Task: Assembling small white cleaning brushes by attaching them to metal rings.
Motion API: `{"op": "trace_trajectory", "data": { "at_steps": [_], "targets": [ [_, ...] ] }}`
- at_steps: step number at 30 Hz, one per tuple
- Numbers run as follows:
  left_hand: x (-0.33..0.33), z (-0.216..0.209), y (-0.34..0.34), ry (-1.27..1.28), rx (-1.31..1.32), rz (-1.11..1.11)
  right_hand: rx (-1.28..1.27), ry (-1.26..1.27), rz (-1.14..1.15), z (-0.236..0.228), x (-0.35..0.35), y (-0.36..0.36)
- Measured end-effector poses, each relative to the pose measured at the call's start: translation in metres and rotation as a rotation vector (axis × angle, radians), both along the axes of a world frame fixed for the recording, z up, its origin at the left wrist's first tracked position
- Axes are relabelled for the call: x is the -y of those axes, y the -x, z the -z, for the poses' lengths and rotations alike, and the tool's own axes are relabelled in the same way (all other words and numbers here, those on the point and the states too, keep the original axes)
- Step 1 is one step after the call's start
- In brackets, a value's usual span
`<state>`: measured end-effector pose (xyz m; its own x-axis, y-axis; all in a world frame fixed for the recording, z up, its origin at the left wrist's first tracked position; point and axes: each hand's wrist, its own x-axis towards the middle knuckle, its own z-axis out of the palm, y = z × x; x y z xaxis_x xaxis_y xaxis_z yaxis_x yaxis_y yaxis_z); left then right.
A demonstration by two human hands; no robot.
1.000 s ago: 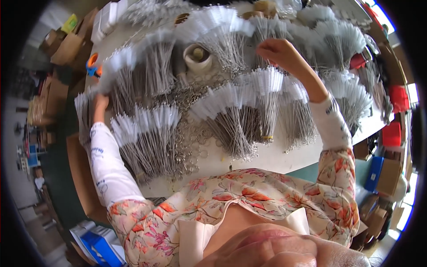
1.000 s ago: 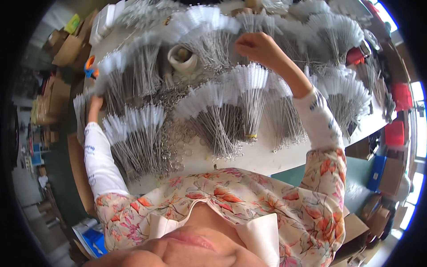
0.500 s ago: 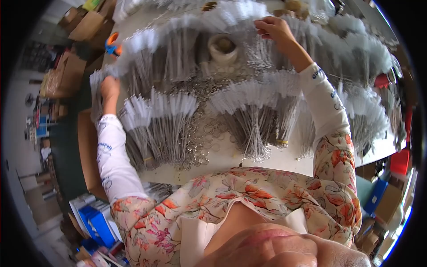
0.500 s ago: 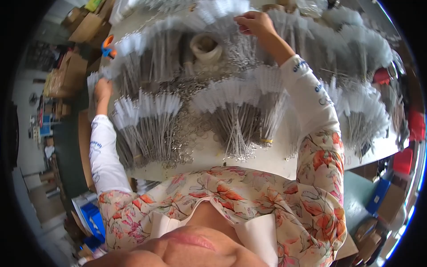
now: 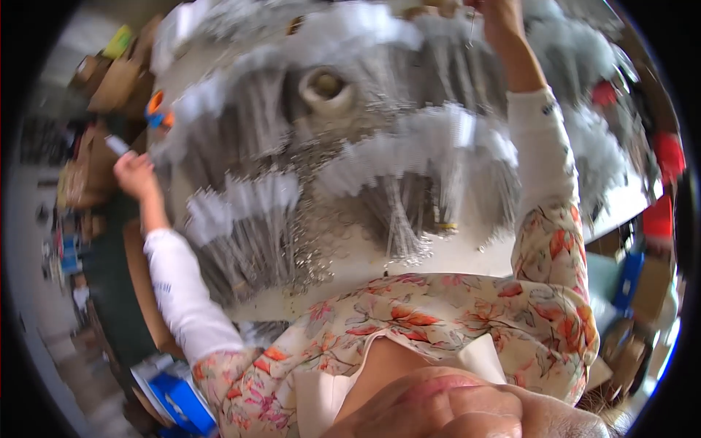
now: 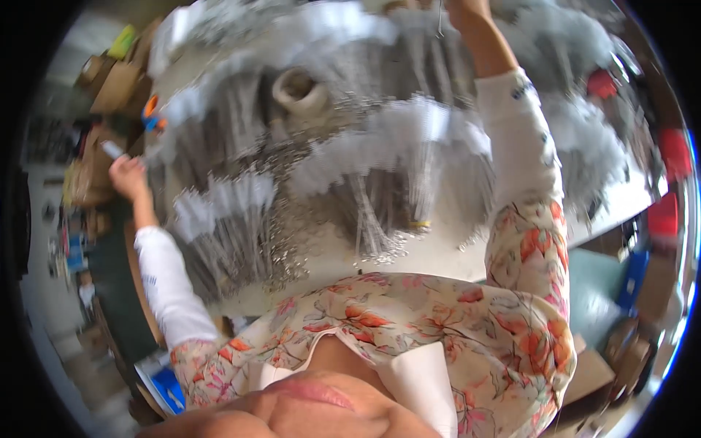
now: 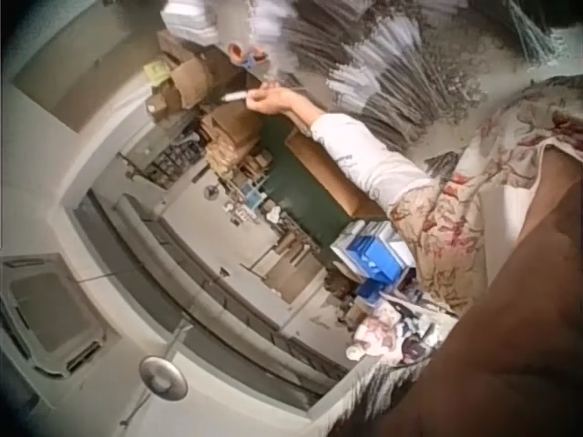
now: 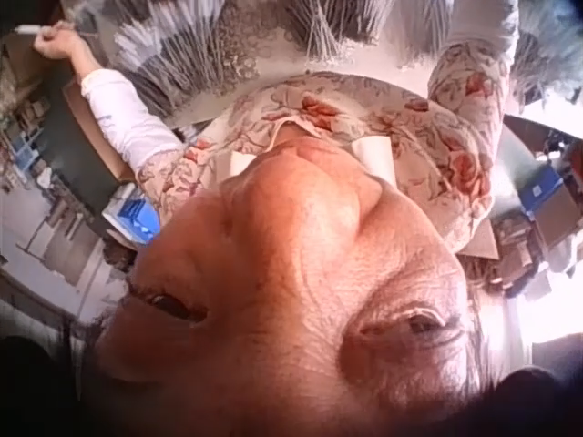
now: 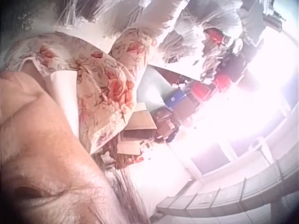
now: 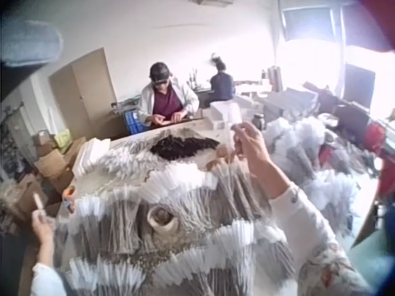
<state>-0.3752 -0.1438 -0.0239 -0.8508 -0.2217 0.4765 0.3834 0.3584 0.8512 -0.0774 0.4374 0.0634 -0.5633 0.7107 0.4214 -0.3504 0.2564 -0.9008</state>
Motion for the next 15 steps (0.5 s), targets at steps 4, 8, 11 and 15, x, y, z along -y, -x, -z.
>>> {"op": "trace_trajectory", "data": {
  "at_steps": [4,8,11,15],
  "targets": [
    [-0.125,-0.059,-0.062,0.257,0.096,0.305,0.714,-0.528,0.273,0.080,-0.062,-0.013],
    [-0.160,-0.001,-0.053,0.784,0.260,0.598,0.902,-0.591,0.180,0.109,-0.049,-0.004],
    [-0.186,0.024,-0.070,0.841,0.295,0.524,1.205,-0.606,0.092,0.111,-0.027,-0.004],
    [-0.190,0.025,-0.071,0.699,0.460,0.534,1.065,-0.634,0.037,0.119,-0.034,-0.015]
  ]
}}
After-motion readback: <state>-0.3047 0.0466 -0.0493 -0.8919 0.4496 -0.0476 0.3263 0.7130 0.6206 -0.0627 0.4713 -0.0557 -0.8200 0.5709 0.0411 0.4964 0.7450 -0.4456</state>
